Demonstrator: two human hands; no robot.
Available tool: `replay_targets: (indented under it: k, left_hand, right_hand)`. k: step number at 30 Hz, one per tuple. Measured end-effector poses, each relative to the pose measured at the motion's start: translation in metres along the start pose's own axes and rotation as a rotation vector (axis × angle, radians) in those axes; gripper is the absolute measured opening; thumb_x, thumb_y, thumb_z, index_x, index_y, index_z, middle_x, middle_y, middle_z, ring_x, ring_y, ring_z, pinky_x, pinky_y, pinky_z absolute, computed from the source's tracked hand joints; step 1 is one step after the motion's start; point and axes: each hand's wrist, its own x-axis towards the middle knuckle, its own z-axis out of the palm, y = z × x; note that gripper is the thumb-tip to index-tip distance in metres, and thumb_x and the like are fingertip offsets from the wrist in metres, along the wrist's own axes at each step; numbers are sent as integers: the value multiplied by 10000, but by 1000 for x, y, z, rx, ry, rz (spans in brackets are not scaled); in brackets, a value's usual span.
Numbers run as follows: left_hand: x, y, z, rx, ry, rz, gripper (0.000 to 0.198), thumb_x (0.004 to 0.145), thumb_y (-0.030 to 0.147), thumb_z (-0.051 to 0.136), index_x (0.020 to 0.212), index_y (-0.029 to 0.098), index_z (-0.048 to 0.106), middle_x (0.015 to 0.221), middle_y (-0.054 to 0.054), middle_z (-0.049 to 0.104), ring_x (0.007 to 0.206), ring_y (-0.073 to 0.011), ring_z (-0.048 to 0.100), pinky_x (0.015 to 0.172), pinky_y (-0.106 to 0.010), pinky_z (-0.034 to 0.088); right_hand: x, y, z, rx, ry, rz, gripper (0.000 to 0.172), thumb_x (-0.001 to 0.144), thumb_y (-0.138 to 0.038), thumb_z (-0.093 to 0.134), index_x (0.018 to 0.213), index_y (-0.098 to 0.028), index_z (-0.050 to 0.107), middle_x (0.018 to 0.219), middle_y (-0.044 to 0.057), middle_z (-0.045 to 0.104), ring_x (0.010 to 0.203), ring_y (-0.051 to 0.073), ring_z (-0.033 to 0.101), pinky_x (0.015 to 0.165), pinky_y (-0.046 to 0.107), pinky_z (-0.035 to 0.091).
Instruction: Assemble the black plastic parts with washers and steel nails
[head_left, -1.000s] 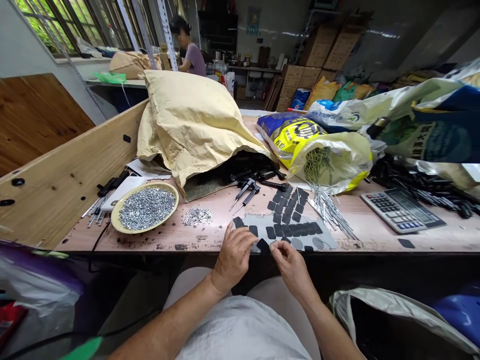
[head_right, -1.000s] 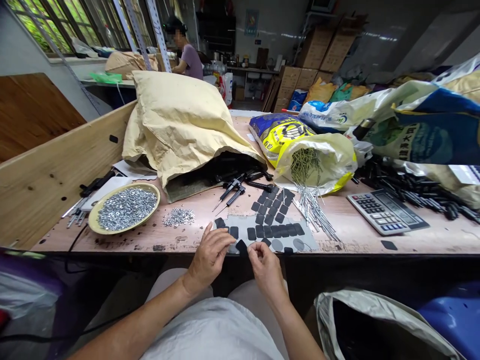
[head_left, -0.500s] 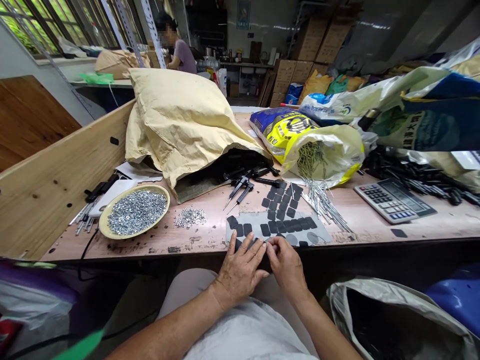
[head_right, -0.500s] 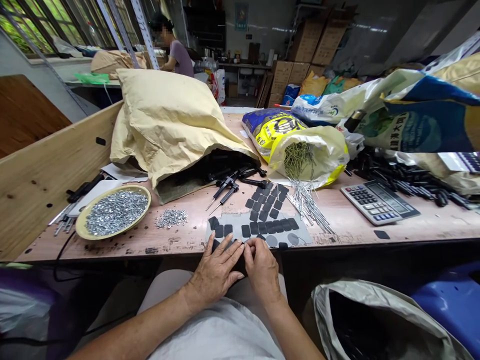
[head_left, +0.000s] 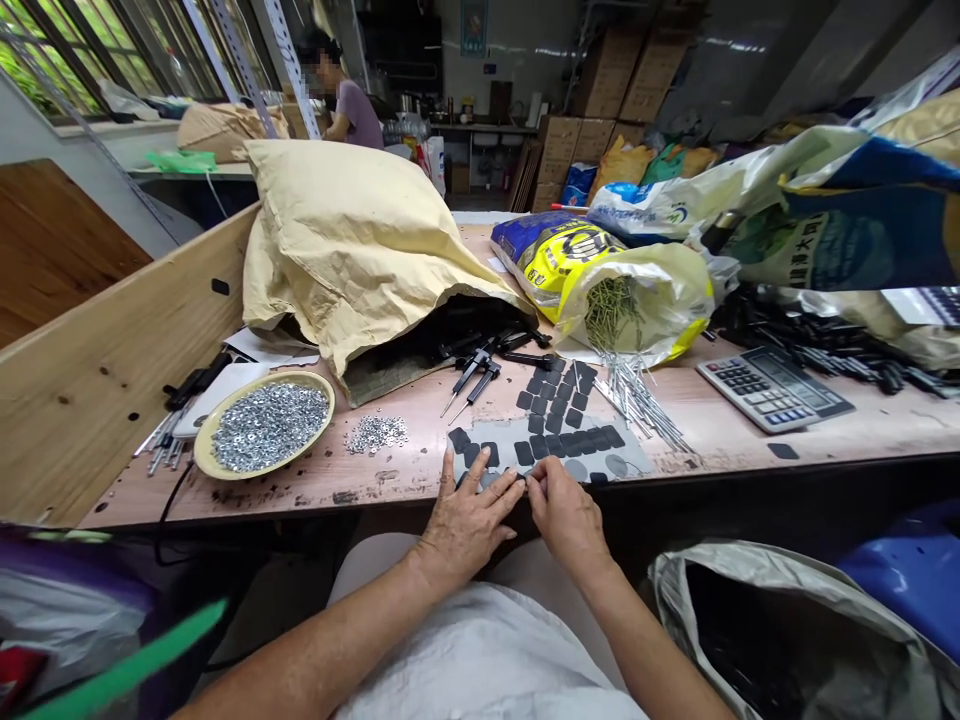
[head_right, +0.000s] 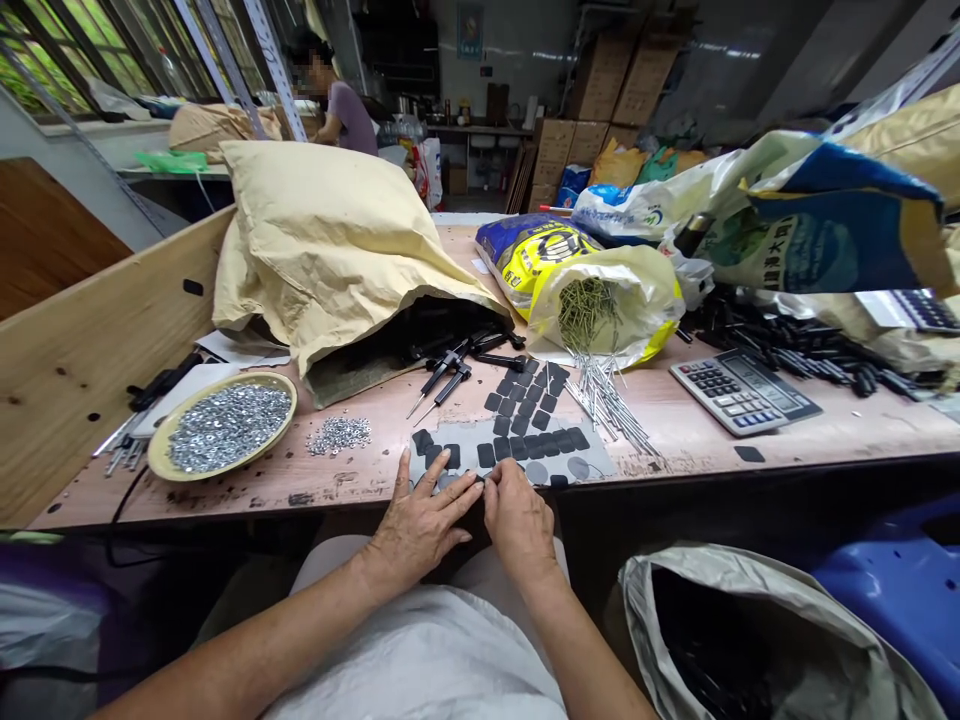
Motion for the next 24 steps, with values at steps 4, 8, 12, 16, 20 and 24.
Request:
replay_targets:
  k: [4,8,12,16,20,24]
  left_hand:
    - [-3,-5,-7,53,49,-1,469,924,423,527,1368,279,484,1383,-41,578,1446,-312,245,1114,-702,-106]
    - [-2,-3,-8,91,86,-38,466,943,466,462,1362,263,496,1391,-47,571,1450,-302,237,1125,-679,-120]
    - [4,-1,-5,75,50,-15,517,944,508,428,1387,245,467,1425,-54,536,1460,-298,206,1127,-666,-136]
    - [9,-2,0,77,31,-19,543,933,538,429,1386,241,468,1425,-55,535,1464,-304,189,1120,-674,-145]
    - [6,-4,2,112,44,-24,535,932,537,431,1384,254,471,1417,-46,545,1462,-301,198,1130,-674,-117]
    - [-2,-4,0,121,71,-29,536,928,529,444,1383,248,472,1419,-56,542,1455,-313,218,1135,-685,-69]
  right_hand:
    - [-2,8,-3,156,-6,-33,101,947,-279,433,912,-239,520,863,3,666,762,177,631,624,263,395]
    - [-9,16,1,213,96,-190,259,992,-269,343,1103,-237,575,1039,42,655,908,182,630,744,278,453]
    - [-21,19,10,-107,117,-350,403,961,-145,361,1320,-231,522,1243,81,586,949,199,611,749,309,449]
    - [-29,21,10,-401,124,-385,530,895,-78,442,1383,-281,489,1342,55,554,895,223,593,727,369,418]
    - [-33,26,5,-481,118,-402,580,876,-74,464,1409,-303,467,1384,43,535,865,216,574,700,368,398]
    - [-32,33,3,-450,98,-417,563,888,-80,439,1400,-312,479,1409,26,520,883,210,568,712,354,396]
